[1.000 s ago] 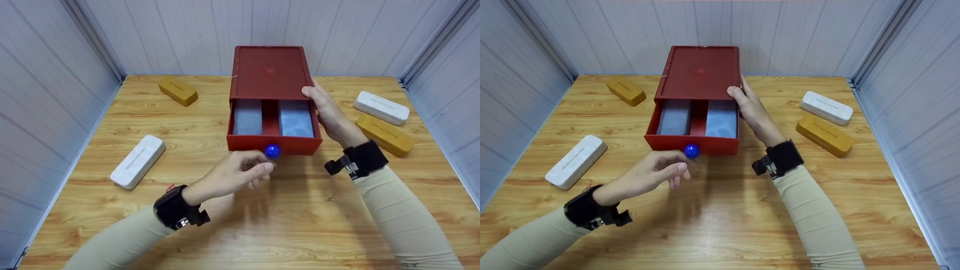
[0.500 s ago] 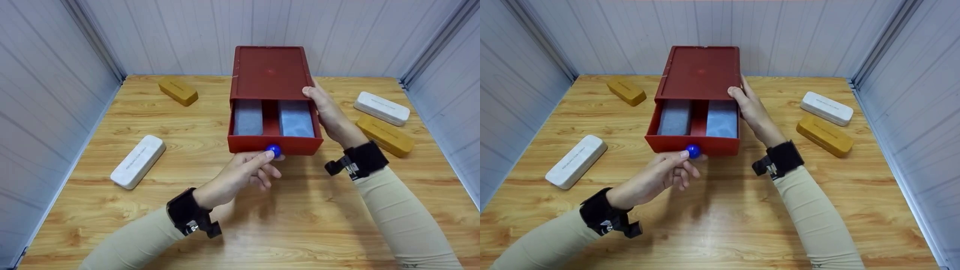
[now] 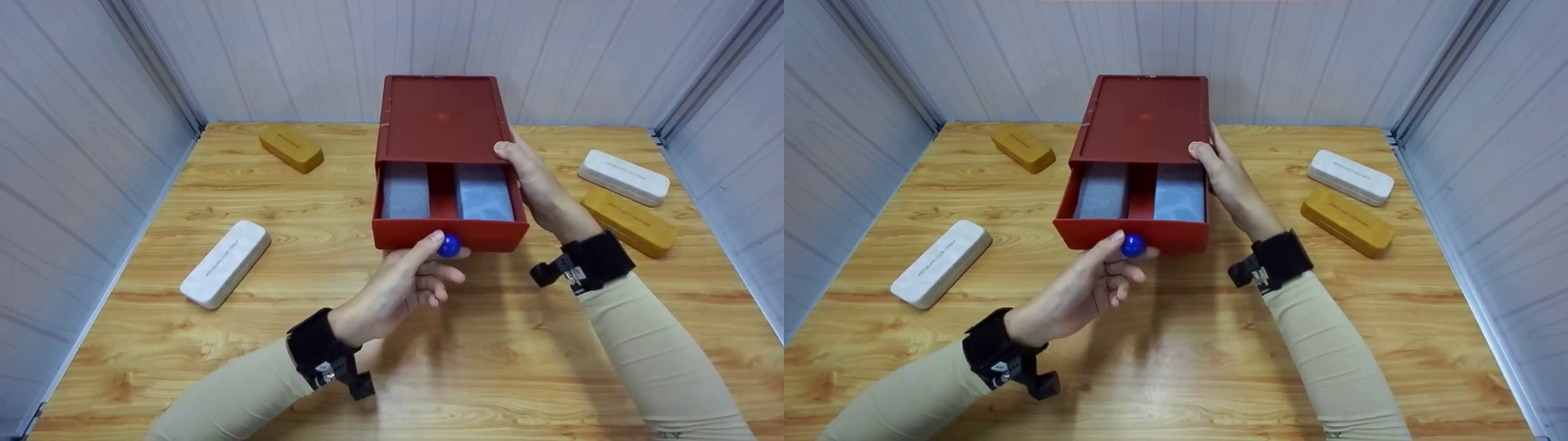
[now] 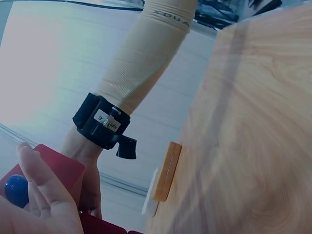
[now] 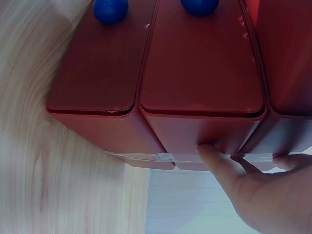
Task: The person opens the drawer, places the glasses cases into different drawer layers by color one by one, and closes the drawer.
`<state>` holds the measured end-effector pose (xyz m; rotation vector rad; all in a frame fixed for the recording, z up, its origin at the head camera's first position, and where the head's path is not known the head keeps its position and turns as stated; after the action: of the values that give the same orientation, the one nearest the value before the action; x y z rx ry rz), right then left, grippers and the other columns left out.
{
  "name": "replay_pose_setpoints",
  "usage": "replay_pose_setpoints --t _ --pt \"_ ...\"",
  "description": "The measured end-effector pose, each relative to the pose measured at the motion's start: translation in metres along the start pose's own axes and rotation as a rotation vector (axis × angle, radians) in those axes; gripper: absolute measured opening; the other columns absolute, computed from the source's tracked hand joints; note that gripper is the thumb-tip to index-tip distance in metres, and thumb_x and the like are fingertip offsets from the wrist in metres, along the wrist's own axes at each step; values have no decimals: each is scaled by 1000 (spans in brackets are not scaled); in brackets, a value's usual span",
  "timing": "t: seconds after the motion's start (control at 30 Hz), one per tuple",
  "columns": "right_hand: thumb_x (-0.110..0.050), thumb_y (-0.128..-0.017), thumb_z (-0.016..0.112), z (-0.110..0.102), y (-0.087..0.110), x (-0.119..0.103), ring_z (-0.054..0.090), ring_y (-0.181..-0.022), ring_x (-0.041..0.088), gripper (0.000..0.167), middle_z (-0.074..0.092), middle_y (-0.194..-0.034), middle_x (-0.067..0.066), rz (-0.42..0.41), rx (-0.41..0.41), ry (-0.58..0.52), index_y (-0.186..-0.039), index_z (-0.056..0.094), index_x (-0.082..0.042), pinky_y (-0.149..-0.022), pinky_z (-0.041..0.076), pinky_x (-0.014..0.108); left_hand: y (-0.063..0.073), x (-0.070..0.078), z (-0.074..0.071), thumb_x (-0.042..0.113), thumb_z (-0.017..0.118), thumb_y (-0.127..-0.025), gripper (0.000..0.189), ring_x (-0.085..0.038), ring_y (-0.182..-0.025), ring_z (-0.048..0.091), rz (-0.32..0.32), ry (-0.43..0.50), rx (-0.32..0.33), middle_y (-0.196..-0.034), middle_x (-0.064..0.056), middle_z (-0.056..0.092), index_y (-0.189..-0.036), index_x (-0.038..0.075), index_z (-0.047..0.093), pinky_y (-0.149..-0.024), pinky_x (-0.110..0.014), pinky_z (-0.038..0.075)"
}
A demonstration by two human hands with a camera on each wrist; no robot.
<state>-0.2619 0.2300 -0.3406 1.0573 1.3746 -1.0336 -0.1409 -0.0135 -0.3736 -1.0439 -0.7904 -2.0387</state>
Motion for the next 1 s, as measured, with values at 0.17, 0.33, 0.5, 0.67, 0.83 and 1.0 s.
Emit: replay_pose_setpoints --t 0.17,0.33,0.5,0.67,0.83,1.0 --pt "-41 -105 50 0 0 -1 43 -142 29 72 37 -166 6 1 -1 -5 -171 20 -35 -118 34 48 -3 1 0 44 55 -111 53 -4 -57 64 1 4 19 -84 1 78 -133 -1 71 -55 -15 51" --pt "-42 -105 49 0 2 -2 45 -140 29 73 38 -165 8 21 -5 -5 -171 19 -35 -114 39 46 -7 2 -1 43 56 -110 50 -5 -57 64 9 -10 30 -83 1 78 -130 0 73 -55 -15 50" --pt "-45 -104 49 -1 4 -4 42 -143 30 74 35 -167 6 49 -8 5 -171 18 -38 -114 37 51 -12 4 -2 44 56 -110 50 -6 -58 64 13 -30 60 -83 2 77 -128 2 74 -55 -15 50" --pt "-46 -104 49 -1 4 -6 36 -147 29 74 31 -169 4 71 -4 16 -170 17 -40 -118 32 56 -18 6 -3 45 57 -109 49 -6 -58 63 19 -26 83 -82 2 77 -125 2 75 -55 -15 50" --pt "-44 -104 49 -2 4 -5 37 -146 29 75 32 -168 4 74 -6 1 -171 17 -40 -115 35 51 -24 9 -4 46 58 -109 49 -6 -58 63 29 -30 98 -82 1 76 -123 3 76 -54 -16 50" --pt "-42 -104 50 -1 2 -6 38 -144 28 74 33 -167 4 64 -13 -14 -171 17 -38 -116 35 49 -28 10 -5 47 57 -109 49 -6 -59 63 38 -53 104 -83 1 76 -122 4 77 -55 -16 50"
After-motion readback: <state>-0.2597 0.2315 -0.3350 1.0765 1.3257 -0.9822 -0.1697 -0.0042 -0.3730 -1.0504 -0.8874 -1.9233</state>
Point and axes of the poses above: each hand's wrist, its own y-axis away from the middle knuckle, its own z-axis out of the palm, x = y × z, the point moved 1 cm from there along -y, towards the middle knuckle
